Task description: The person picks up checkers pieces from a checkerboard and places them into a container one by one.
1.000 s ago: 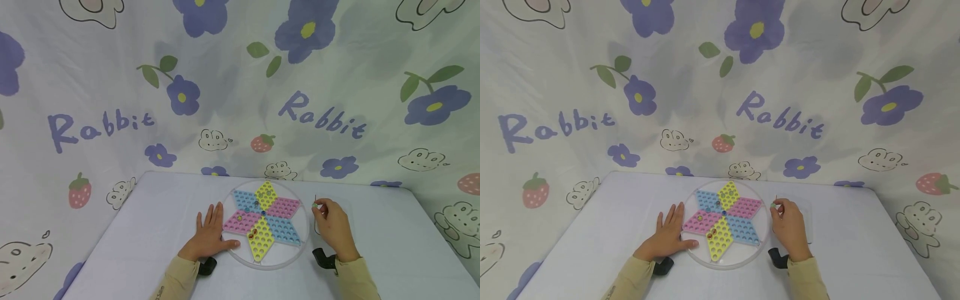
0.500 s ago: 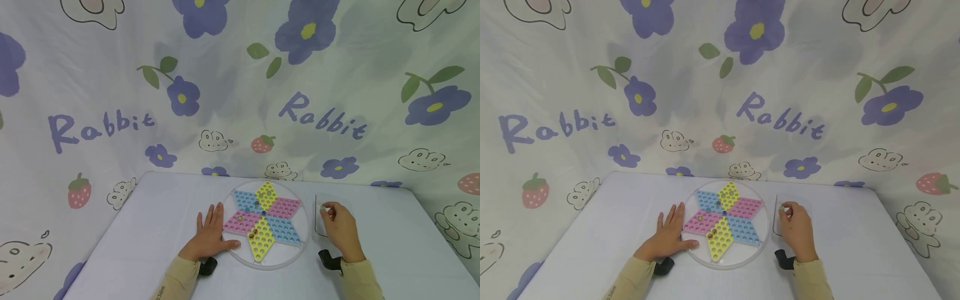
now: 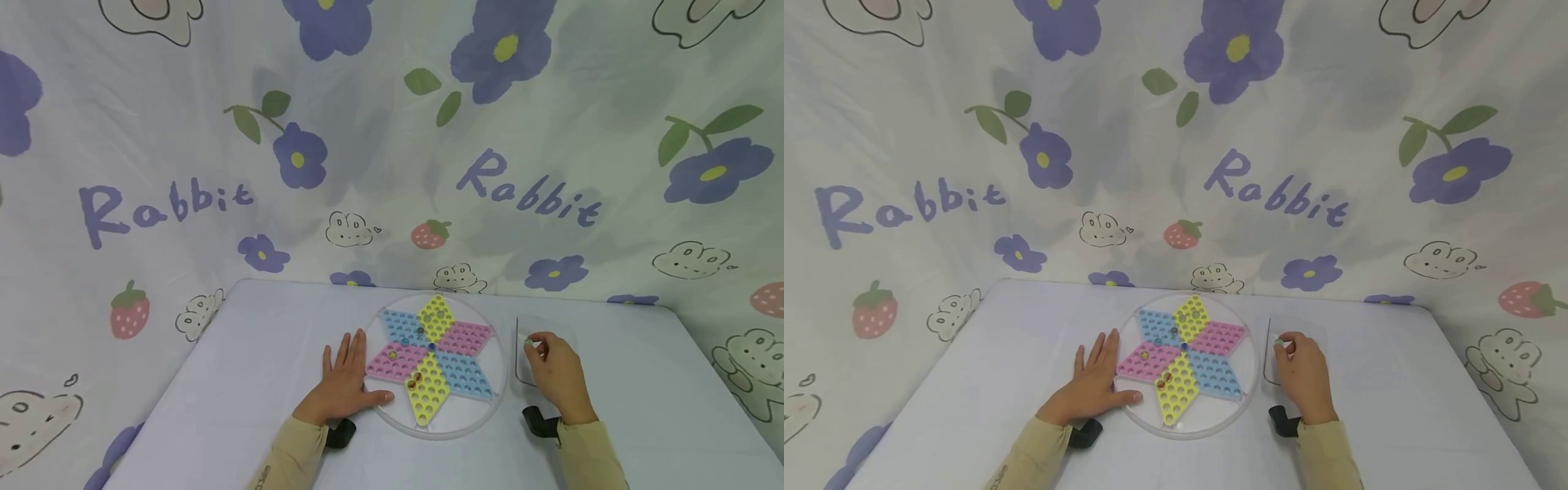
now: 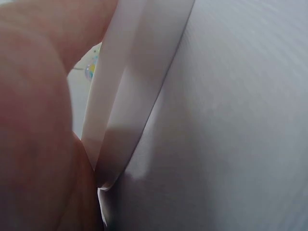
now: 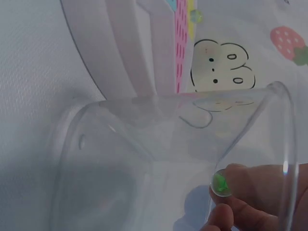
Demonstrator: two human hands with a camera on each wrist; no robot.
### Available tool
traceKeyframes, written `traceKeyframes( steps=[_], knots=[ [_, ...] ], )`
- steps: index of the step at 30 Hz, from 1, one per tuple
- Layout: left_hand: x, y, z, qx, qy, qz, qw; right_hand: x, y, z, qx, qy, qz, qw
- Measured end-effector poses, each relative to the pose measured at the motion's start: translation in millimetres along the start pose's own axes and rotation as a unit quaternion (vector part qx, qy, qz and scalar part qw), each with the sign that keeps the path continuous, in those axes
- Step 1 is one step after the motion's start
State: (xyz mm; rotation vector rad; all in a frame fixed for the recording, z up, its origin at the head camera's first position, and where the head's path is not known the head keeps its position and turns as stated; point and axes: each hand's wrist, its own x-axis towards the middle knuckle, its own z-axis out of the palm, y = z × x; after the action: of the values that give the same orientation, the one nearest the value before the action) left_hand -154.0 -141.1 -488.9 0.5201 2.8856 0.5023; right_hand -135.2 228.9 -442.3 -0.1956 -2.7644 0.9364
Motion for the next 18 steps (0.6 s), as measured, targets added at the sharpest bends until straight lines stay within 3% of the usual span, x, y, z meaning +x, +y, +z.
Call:
traceKeyframes(
  steps=[6,18],
  knots=[
    [0.7,-0.7,0.8,-0.003,-0.001,-0.002,1.0,1.7,3.6,2.4,-0.012,-0.016,-0.006,0.9998],
    [0.5,-0.3,1.5,0.0,0.001,-0.005,1.0,2.0,4.0,5.0,-0.01,0.002,-0.014,0.9999]
  ],
)
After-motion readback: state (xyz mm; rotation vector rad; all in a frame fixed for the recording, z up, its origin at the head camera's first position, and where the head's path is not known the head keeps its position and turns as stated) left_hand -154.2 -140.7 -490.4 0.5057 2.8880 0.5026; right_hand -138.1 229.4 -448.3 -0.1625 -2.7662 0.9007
